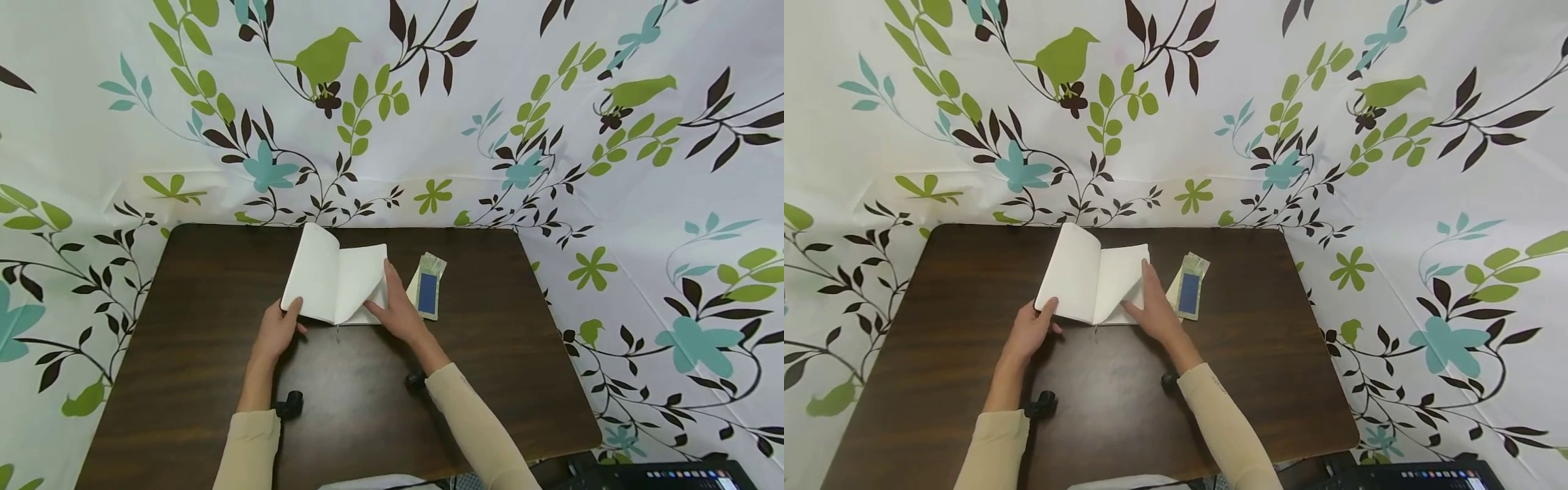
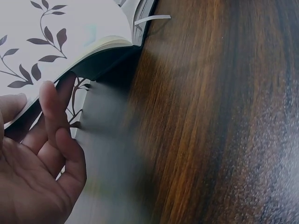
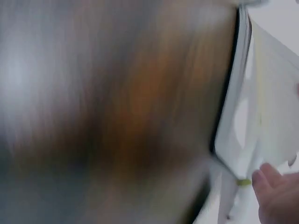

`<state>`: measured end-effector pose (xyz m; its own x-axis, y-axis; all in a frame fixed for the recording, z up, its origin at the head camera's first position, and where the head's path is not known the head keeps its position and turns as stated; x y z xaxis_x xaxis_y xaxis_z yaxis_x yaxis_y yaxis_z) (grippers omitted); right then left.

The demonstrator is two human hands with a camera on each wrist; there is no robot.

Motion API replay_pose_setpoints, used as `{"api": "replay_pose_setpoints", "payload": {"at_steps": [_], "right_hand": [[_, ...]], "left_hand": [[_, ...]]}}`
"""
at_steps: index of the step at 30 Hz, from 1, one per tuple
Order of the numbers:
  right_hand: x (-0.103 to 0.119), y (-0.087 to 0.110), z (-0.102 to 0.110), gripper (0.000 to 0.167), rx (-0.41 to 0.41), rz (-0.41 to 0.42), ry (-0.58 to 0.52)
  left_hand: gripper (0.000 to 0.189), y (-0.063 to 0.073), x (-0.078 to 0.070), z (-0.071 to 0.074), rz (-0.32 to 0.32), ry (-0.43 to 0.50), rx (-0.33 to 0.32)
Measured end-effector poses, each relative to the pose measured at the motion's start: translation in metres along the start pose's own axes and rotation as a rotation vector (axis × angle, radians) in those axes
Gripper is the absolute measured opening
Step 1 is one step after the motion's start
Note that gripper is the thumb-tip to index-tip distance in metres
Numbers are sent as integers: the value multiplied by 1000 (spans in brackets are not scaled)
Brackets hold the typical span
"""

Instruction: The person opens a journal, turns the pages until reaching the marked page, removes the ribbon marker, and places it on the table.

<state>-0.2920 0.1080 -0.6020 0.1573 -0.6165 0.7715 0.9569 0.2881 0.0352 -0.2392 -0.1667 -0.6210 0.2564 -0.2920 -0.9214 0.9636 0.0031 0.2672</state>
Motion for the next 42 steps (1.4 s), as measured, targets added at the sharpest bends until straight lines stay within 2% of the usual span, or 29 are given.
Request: {"api": "replay_pose_setpoints", "payload": {"at_steps": [3, 6, 12, 15, 19, 22, 25, 29, 31, 37, 42], "right_hand": [[3, 4, -11, 113, -30, -33, -129], [7, 9, -24, 113, -28, -58, -199], [23, 20, -57, 104, 72, -59, -252], [32, 22, -68, 99, 107, -29, -244], [45, 25, -81, 86, 154, 37, -177], [54, 28, -89, 71, 196, 113, -70], [61, 30, -94, 60, 210, 189, 26], [68, 30, -94, 57, 189, 240, 101], [71, 29, -93, 58, 180, 254, 126], [76, 26, -91, 57, 192, 291, 226], [64, 18, -80, 54, 187, 253, 343]], "left_hand": [[63, 1, 3, -2, -3, -17, 5], [63, 3, 5, -4, 1, -21, 5], [59, 10, 14, -5, 42, -1, -6], [59, 10, 13, -6, 36, 26, -7], [56, 8, 8, -5, 14, 57, 4], [55, 8, 5, -6, 7, 68, 23], [61, 7, 4, -8, 8, 91, 49], [75, 6, 3, -11, 20, 126, 81], [76, 5, 0, -11, 14, 131, 81], [58, 2, -5, -5, -11, 100, -12], [50, 2, -3, 1, 4, 90, -83]]}}
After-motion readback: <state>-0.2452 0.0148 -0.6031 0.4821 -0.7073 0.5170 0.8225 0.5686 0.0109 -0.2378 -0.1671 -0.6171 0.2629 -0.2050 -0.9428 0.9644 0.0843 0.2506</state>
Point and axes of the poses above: each hand's wrist, its own y-axis away from the middle knuckle, its own z-axis out of the back of the hand, x = y × z, the point moved 8 cm from there along -y, towards the middle knuckle, and after that the axes turned 4 degrees about -y, right-handed, at the moved point
